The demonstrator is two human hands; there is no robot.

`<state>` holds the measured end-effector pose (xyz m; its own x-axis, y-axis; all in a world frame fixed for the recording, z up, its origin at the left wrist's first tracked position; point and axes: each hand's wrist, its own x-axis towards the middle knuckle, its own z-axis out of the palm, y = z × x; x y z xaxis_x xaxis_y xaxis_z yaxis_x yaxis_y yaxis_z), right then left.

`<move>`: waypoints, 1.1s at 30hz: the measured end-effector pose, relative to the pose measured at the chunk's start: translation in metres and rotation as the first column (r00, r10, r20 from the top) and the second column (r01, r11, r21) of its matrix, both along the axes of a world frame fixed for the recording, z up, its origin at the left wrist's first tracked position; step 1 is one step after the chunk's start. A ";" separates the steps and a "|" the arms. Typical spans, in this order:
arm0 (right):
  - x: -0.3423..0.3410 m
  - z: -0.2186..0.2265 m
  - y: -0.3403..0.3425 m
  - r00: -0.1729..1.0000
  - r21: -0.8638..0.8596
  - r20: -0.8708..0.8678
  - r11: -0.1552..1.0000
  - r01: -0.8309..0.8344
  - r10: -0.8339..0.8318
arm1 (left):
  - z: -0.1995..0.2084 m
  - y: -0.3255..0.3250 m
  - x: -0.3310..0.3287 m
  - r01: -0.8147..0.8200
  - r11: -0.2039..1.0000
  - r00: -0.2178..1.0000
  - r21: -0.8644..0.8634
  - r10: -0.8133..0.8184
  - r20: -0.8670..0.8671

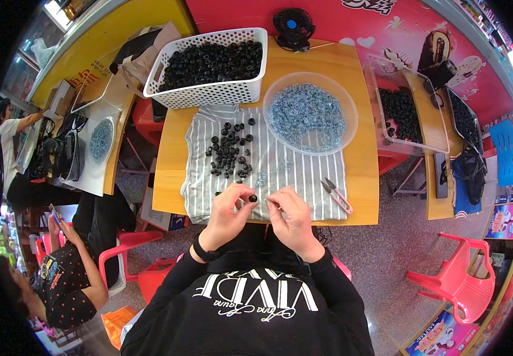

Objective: The person sits at a table and repeatedly picks up small black cylindrical objects and light blue components. They insert the blue components into the black objects by hand and place the assembled units onto a striped cloth on the table. The person continues this repetitive assembly process throughout the clip.

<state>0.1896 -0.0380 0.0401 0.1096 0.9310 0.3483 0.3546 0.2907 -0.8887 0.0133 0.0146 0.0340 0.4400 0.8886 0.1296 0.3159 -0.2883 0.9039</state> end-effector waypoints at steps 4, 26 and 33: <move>-0.005 0.003 0.000 0.999 0.008 0.017 0.999 -0.034 0.034 | -0.013 -0.003 -0.004 0.158 0.928 0.915 -0.338 -0.009 0.403; -0.004 0.011 -0.001 0.803 -0.385 -0.587 0.836 -0.391 0.105 | -0.023 -0.020 -0.034 0.698 0.528 0.410 -0.484 0.260 0.874; -0.075 0.010 0.042 0.861 0.074 0.503 0.989 -0.131 0.076 | -0.034 -0.008 -0.090 0.565 0.707 0.146 -0.426 0.422 0.895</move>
<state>0.1148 0.0042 0.0497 -0.1988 0.8834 0.4244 0.7039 0.4300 -0.5654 -0.0768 0.0069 0.0004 0.4611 0.8873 -0.0021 -0.8508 0.4428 0.2832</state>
